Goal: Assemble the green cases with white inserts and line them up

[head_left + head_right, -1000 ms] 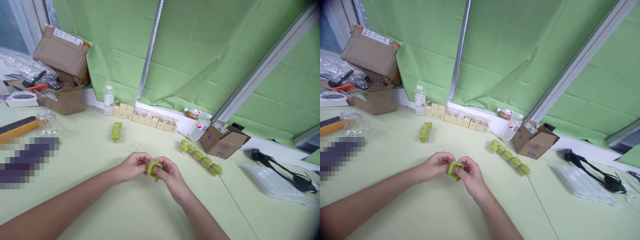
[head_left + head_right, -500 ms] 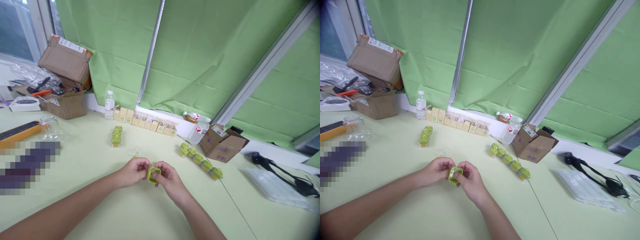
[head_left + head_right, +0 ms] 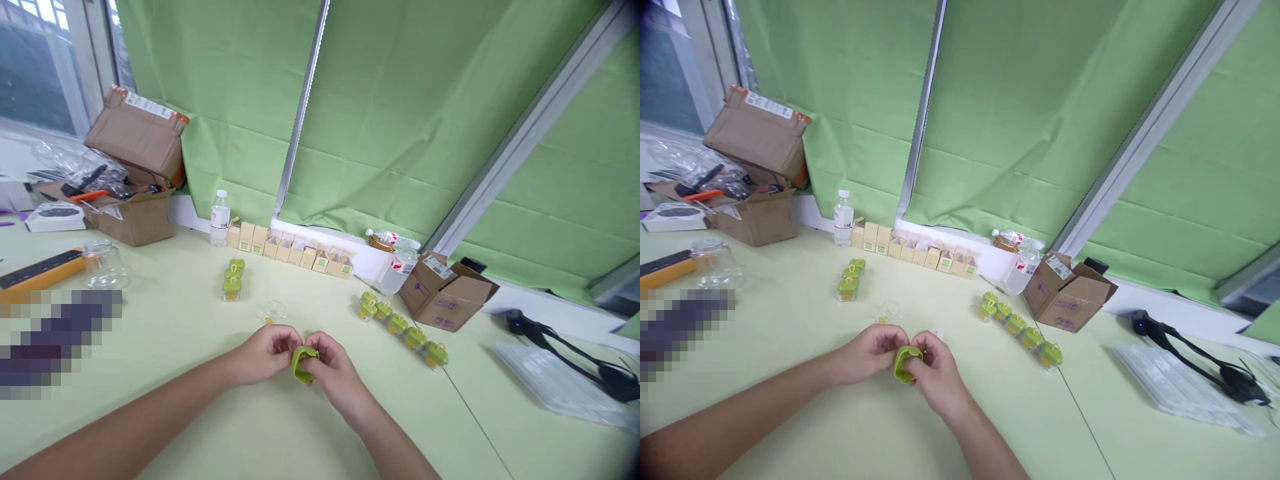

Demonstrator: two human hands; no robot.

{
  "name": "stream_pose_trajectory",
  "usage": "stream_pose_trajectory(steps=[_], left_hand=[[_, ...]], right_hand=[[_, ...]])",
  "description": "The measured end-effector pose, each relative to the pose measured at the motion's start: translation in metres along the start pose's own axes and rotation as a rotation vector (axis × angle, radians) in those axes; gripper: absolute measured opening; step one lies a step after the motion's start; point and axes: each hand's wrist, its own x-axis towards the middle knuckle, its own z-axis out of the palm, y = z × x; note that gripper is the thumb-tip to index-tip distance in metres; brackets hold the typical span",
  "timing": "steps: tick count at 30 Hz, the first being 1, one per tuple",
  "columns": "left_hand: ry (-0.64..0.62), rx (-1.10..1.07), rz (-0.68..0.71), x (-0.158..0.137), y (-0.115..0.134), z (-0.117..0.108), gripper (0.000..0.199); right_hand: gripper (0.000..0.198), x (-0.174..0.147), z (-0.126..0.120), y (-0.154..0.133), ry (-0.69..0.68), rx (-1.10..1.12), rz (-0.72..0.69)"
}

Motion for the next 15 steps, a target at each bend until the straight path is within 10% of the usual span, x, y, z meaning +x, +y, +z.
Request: stream_pose_trajectory(steps=[15], left_hand=[[0.035,0.048,-0.013,0.0008,-0.0063,0.0018,0.012]], right_hand=[[0.015,0.0010,0.0003,0.0076,0.005,-0.041,0.005]])
